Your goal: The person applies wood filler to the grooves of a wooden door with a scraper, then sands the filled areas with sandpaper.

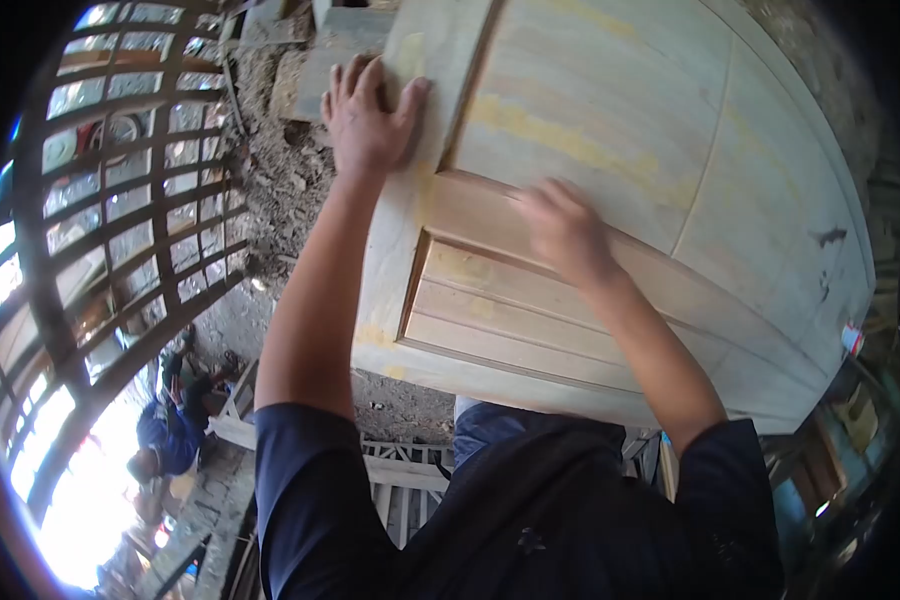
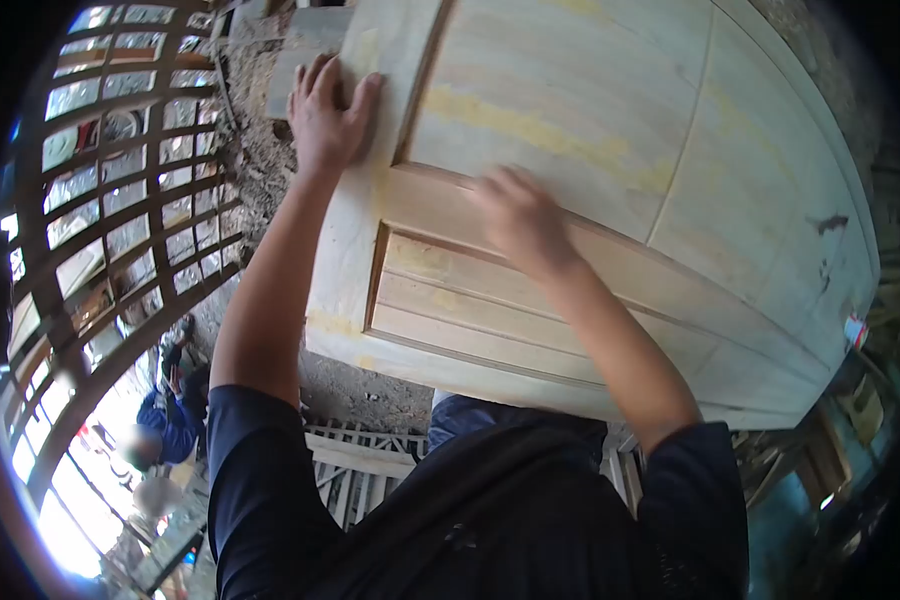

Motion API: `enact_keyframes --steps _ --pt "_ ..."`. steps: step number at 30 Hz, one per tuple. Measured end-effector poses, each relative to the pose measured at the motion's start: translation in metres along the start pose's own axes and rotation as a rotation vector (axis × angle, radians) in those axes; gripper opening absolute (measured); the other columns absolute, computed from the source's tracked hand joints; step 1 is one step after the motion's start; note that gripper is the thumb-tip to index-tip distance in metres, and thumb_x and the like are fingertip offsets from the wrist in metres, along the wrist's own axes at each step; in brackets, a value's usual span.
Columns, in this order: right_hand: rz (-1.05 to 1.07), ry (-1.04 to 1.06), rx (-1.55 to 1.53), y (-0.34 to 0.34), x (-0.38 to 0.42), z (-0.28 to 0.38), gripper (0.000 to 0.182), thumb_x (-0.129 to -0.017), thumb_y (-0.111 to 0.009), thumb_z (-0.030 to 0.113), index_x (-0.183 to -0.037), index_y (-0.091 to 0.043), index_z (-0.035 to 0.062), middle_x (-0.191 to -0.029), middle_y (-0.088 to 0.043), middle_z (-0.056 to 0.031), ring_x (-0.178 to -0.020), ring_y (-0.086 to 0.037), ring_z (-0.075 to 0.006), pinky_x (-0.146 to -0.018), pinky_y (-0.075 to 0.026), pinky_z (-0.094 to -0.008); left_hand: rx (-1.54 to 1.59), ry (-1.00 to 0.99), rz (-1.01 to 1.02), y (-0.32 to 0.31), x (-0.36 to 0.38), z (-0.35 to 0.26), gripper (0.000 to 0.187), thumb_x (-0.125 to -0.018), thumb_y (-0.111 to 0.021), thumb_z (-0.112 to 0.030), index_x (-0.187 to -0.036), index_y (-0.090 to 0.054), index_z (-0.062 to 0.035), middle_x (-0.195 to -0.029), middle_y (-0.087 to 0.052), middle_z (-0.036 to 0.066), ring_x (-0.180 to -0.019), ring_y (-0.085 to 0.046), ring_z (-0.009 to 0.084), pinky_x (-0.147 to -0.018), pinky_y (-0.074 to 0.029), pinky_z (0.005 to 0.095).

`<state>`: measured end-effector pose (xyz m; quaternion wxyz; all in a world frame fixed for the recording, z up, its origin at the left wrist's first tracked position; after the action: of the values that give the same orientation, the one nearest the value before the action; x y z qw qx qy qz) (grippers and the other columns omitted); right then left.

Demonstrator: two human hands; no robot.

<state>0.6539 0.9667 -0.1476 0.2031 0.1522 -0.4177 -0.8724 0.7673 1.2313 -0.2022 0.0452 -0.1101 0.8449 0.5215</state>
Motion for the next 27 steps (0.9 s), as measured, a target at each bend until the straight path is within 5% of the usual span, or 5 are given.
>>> enact_keyframes --steps 4,9,11,18,27 --pt "-0.073 -0.249 0.218 0.094 0.136 -0.081 0.040 -0.073 -0.071 -0.011 -0.109 -0.076 0.0063 -0.097 -0.069 -0.0136 -0.093 -0.068 -0.0354 -0.081 -0.057 -0.0478 0.034 0.008 0.038 -0.005 -0.003 0.003 0.084 -0.094 -0.062 -0.073 -0.146 -0.061 -0.0066 -0.161 -0.050 0.016 -0.157 -0.031 0.0420 -0.127 -0.021 0.0590" --pt "-0.181 0.027 0.039 -0.008 0.019 0.000 0.036 -0.076 -0.069 -0.002 -0.111 -0.075 0.0075 -0.107 -0.071 -0.0122 -0.100 -0.069 -0.0340 -0.084 -0.059 -0.0460 -0.039 -0.025 0.061 -0.005 -0.005 0.006 0.082 -0.094 -0.063 -0.072 -0.145 -0.063 -0.0069 -0.160 -0.051 0.016 -0.156 -0.034 0.0403 -0.127 -0.024 0.0564" --pt "-0.096 0.109 -0.027 -0.039 -0.033 0.024 0.025 -0.078 -0.068 -0.002 -0.100 -0.071 0.0071 -0.095 -0.065 -0.0114 -0.095 -0.067 -0.0318 -0.081 -0.060 -0.0420 -0.006 -0.011 0.041 -0.004 -0.003 0.007 0.080 -0.093 -0.066 -0.069 -0.144 -0.064 -0.0074 -0.159 -0.052 0.015 -0.154 -0.036 0.0408 -0.126 -0.025 0.0557" --pt "-0.130 -0.282 0.225 0.117 0.148 -0.085 0.025 -0.084 -0.071 -0.006 -0.104 -0.077 0.0075 -0.099 -0.071 -0.0099 -0.091 -0.070 -0.0314 -0.079 -0.058 -0.0435 0.001 -0.045 0.009 -0.004 -0.004 0.006 0.077 -0.095 -0.067 -0.066 -0.145 -0.063 -0.0080 -0.157 -0.056 0.013 -0.153 -0.039 0.0406 -0.126 -0.027 0.0530" --pt "-0.028 -0.205 0.171 0.116 0.147 -0.098 0.021 -0.082 -0.071 -0.004 -0.100 -0.076 0.0062 -0.097 -0.070 -0.0108 -0.091 -0.068 -0.0326 -0.079 -0.057 -0.0451 -0.058 -0.064 0.000 -0.005 -0.005 0.009 0.077 -0.095 -0.066 -0.066 -0.144 -0.064 -0.0063 -0.156 -0.056 0.014 -0.152 -0.041 0.0408 -0.125 -0.028 0.0532"
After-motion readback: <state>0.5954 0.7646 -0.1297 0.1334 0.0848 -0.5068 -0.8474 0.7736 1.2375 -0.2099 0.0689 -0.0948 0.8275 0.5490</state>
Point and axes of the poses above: each hand's wrist, its own x-axis away from the middle knuckle, its own y-axis out of the back of the hand, z = x × y, the point moved 6 cm from there along -x, towards the middle knuckle
